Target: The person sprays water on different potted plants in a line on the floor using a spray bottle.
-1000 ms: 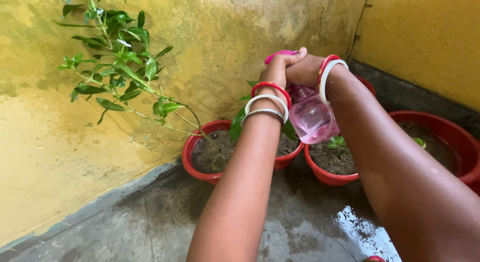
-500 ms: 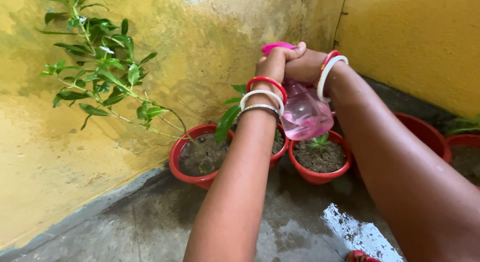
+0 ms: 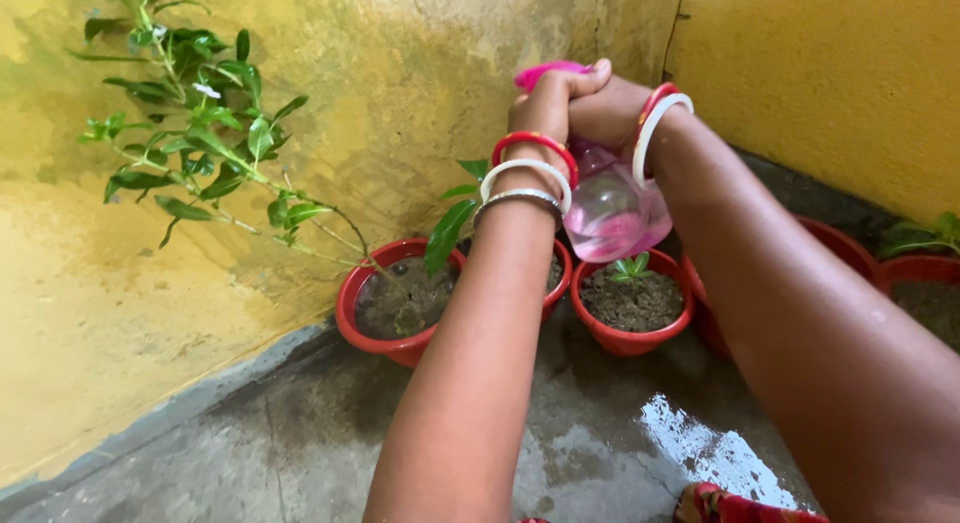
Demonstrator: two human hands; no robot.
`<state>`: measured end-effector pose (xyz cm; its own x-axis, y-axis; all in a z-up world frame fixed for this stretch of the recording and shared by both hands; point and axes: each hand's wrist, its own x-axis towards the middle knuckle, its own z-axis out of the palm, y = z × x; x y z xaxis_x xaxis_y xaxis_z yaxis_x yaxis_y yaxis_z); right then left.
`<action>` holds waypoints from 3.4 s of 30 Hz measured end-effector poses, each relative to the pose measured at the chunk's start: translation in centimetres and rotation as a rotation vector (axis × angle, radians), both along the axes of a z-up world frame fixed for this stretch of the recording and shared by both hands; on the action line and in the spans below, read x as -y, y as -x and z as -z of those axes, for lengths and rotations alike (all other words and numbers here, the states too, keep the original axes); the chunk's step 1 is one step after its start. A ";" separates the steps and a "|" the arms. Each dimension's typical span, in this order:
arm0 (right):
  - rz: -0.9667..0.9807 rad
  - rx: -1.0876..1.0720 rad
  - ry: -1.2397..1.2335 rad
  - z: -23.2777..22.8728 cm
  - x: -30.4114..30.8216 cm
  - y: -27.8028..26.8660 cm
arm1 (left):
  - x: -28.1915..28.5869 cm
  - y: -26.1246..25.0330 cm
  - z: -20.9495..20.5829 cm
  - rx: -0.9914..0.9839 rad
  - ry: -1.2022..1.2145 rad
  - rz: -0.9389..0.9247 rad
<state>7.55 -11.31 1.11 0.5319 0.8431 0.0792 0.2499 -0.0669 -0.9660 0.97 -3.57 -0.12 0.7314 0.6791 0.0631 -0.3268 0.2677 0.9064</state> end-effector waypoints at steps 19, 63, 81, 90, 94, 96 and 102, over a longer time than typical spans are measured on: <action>-0.097 0.074 0.010 -0.6 -0.2 0.1 | -0.5 0.2 -0.2 0.051 -0.029 0.006; 0.306 -0.105 -0.151 -0.8 11.1 -1.4 | 8.5 -7.5 -0.9 0.028 -0.067 0.354; 0.298 -0.093 -0.089 -1.9 11.9 -2.4 | 9.4 -5.9 -2.4 0.159 0.007 0.378; 0.373 -0.178 -0.100 3.0 13.5 -1.9 | 12.0 -5.1 -5.3 0.135 -0.004 0.350; 0.398 -0.257 -0.120 7.4 13.6 -2.9 | 10.0 -7.8 1.2 0.151 0.030 0.273; 0.439 -0.290 -0.141 9.2 14.5 -3.9 | 9.6 -9.5 4.3 0.176 0.055 0.248; 0.484 -0.397 -0.176 17.2 13.4 -4.3 | 12.5 -8.0 14.7 -0.043 0.041 0.348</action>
<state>11.88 -24.73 -16.09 0.8656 0.4932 -0.0862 -0.1468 0.0855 -0.9855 9.01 -16.07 -14.78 0.9207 0.3903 0.0048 -0.1711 0.3927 0.9036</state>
